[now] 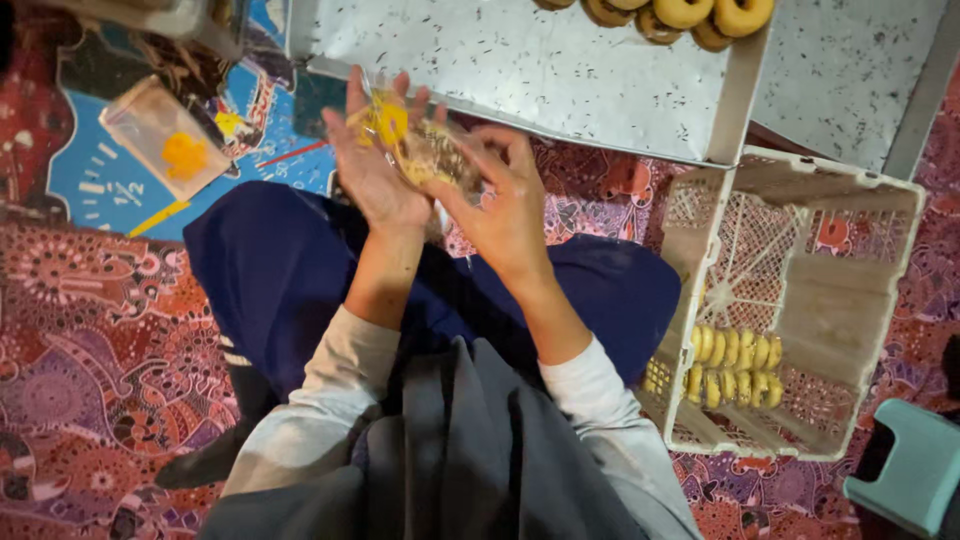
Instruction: The person sits on the floor and repeatedly picks donuts from a metal tray, places them into small clear plastic bags, and sets the filled bags into a white plastic crate. The person handles both plain and chocolate-sprinkled donuts.
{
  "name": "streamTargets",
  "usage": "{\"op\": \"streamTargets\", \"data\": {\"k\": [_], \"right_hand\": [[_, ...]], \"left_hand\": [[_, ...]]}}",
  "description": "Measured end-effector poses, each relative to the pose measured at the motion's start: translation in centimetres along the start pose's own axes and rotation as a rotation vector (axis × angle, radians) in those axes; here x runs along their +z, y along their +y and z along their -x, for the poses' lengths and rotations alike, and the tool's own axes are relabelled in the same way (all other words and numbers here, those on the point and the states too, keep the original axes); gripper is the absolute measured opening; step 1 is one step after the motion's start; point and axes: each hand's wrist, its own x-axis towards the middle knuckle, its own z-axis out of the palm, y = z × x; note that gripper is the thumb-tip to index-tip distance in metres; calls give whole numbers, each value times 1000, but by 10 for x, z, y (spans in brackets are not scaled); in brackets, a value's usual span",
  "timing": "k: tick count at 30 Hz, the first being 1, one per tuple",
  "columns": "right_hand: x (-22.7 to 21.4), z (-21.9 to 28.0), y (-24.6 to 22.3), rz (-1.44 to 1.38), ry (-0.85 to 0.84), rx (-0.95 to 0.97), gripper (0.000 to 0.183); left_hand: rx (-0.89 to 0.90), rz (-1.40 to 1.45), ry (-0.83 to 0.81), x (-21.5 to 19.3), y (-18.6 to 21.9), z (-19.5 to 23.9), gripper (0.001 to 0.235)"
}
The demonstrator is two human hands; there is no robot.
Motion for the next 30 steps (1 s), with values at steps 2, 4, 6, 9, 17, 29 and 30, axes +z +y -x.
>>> {"op": "streamTargets", "data": {"k": [2, 4, 6, 9, 17, 29, 30], "right_hand": [[12, -4, -6, 300, 180, -247, 51], [15, -13, -4, 329, 223, -296, 50], [13, -17, 5, 87, 110, -123, 46], [11, -18, 26, 69, -112, -164, 57], [59, 14, -5, 62, -616, 13, 29], [130, 60, -35, 128, -458, -505, 14], [131, 59, -32, 30, -384, -615, 23]], "left_hand": [[-79, -122, 50, 1, -12, 12, 63], [-145, -314, 91, 11, -20, 21, 66], [-194, -588, 155, 22, -18, 50, 72], [850, -1527, -462, 32, 41, 77, 80], [459, -1626, -201, 34, 138, 121, 13], [261, -1138, 226, -35, 178, 147, 19], [277, -1173, 209, -36, 178, 151, 19]]}}
